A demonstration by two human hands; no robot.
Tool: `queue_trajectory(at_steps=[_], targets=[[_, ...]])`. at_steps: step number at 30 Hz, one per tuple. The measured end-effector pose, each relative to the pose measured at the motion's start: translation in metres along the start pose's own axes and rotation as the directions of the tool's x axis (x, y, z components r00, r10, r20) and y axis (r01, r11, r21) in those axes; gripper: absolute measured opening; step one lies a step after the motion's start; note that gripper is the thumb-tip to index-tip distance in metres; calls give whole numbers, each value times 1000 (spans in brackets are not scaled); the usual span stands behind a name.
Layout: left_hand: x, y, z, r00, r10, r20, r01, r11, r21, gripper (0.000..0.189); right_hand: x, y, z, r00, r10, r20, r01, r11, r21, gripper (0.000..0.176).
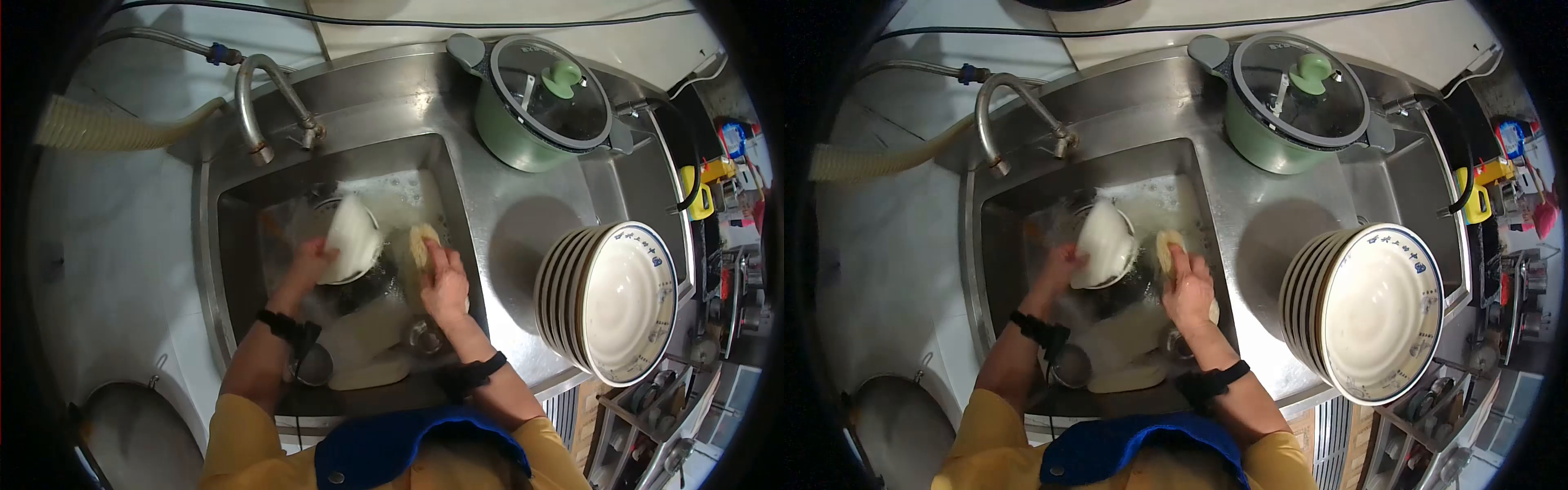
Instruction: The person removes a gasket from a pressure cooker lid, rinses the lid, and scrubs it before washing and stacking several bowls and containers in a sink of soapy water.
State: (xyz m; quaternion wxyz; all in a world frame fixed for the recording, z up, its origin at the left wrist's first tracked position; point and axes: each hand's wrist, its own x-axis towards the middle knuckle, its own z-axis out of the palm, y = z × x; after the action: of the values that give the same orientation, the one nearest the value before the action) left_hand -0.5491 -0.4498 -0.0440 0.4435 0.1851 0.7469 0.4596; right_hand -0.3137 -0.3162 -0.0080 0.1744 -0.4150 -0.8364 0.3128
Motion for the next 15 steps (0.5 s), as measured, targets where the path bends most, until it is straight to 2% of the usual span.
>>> queue_trajectory(at_steps=[2,3,4,5,6,7,8,11,12,15], targets=[[-47,17,16,961,186,204,-227,953,201,21,4,-20,-20,990,-128,-52,128,992,-18,61],[-55,13,27,944,154,293,-285,828,483,21,3,-21,-18,985,-173,-13,172,984,-50,61],[-71,14,41,885,237,400,-413,796,442,22,2,-20,-15,976,-218,29,220,972,-80,62],[-82,7,57,838,274,471,-511,696,505,21,2,-20,-12,962,-263,71,269,957,-108,63],[-81,-20,73,842,-301,447,136,921,364,20,-3,-21,-10,951,-258,169,280,951,-130,57],[-98,-17,86,847,-74,526,-279,781,559,19,-11,-18,-4,941,-226,253,273,948,-167,54],[-111,-13,94,754,106,648,-618,452,644,19,-21,-11,5,924,-189,334,266,942,-204,51],[-120,-18,106,745,66,664,-594,519,615,27,-48,17,28,809,10,587,257,893,-369,47],[-114,-29,108,771,29,636,-517,612,599,26,-53,29,36,746,101,658,263,864,-430,46],[-100,-48,114,676,-143,723,-572,516,637,42,-56,66,71,468,334,818,306,807,-505,47]])
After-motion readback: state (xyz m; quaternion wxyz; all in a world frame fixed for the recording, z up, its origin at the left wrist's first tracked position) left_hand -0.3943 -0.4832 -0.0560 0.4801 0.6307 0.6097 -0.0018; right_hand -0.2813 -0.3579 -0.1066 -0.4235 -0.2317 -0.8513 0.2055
